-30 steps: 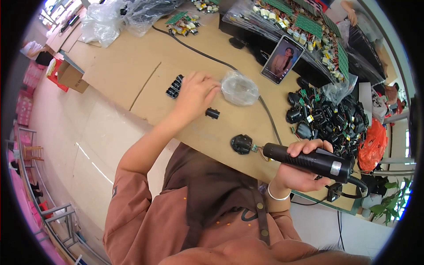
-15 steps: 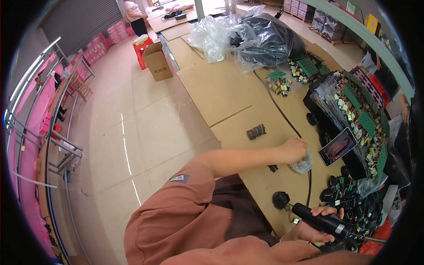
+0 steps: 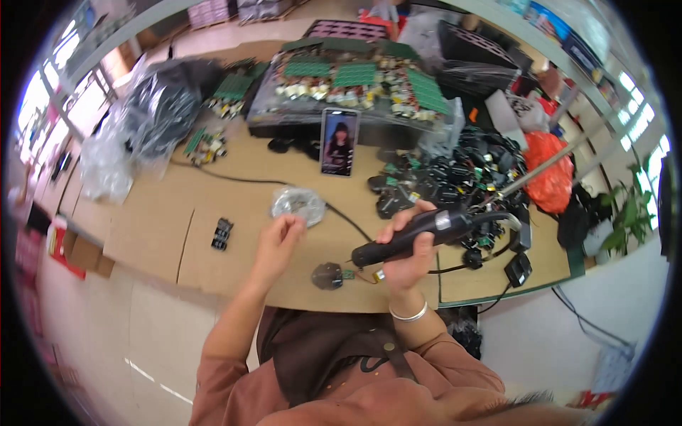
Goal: The person assembles small electronic components, circuit boards, and plastic housings by fastening them together with screws using an electric screwdriver.
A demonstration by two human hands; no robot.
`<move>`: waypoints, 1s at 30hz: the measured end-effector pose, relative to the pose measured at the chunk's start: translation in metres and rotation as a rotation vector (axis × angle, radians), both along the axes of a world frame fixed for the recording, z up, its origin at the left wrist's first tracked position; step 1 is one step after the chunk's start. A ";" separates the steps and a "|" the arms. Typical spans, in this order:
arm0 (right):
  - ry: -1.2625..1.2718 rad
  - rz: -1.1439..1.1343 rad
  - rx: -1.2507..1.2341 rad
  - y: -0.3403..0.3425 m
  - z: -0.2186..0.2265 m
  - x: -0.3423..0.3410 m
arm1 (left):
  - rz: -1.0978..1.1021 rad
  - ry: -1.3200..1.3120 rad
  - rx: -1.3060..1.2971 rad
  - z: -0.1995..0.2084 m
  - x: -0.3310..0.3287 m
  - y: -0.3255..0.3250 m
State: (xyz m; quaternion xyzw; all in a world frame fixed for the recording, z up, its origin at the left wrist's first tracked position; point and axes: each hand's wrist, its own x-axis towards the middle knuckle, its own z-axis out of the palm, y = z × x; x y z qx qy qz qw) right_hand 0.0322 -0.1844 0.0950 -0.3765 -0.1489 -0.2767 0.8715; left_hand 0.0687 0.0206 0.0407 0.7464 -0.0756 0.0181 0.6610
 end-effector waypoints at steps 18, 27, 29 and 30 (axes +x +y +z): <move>0.006 0.015 0.037 -0.011 0.020 -0.008 | -0.154 0.388 -0.462 -0.012 -0.046 -0.041; -0.067 0.243 0.095 -0.024 0.013 -0.012 | -0.102 0.351 -0.548 -0.012 -0.062 -0.032; -0.073 0.251 0.075 -0.022 0.013 -0.011 | -0.109 0.378 -0.554 -0.011 -0.064 -0.035; -0.084 0.194 0.047 -0.020 0.015 -0.010 | -0.122 0.403 -0.558 -0.011 -0.065 -0.036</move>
